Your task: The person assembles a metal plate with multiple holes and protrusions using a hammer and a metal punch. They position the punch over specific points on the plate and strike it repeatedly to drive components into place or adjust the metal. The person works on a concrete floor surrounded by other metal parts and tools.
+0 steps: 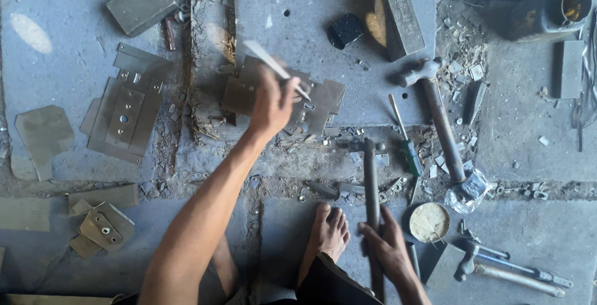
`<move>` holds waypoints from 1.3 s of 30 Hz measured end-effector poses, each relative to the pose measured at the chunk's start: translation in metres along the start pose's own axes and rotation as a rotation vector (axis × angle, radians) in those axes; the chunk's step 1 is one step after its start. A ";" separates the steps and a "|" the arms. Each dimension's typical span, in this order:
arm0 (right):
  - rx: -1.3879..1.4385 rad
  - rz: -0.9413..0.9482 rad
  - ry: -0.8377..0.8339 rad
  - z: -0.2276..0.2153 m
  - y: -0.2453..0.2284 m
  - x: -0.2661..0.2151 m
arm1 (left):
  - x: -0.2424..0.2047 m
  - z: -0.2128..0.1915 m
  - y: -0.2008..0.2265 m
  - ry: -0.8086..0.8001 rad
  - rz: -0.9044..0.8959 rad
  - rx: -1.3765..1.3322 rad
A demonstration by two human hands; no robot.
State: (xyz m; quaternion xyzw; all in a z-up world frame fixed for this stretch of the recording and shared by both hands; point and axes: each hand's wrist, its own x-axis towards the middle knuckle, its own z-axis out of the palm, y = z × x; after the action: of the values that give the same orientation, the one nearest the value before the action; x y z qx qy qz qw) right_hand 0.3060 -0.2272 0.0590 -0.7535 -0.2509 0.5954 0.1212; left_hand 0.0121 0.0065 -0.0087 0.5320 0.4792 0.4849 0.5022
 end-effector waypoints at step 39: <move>0.369 0.149 -0.170 -0.032 0.085 0.022 | 0.027 -0.023 0.049 -0.295 0.134 0.402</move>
State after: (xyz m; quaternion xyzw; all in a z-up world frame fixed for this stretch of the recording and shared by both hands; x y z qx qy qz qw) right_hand 0.3598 -0.2833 0.0078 -0.6821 -0.0905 0.7000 0.1911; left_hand -0.0078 0.0331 0.0423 0.7166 0.4512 0.3294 0.4175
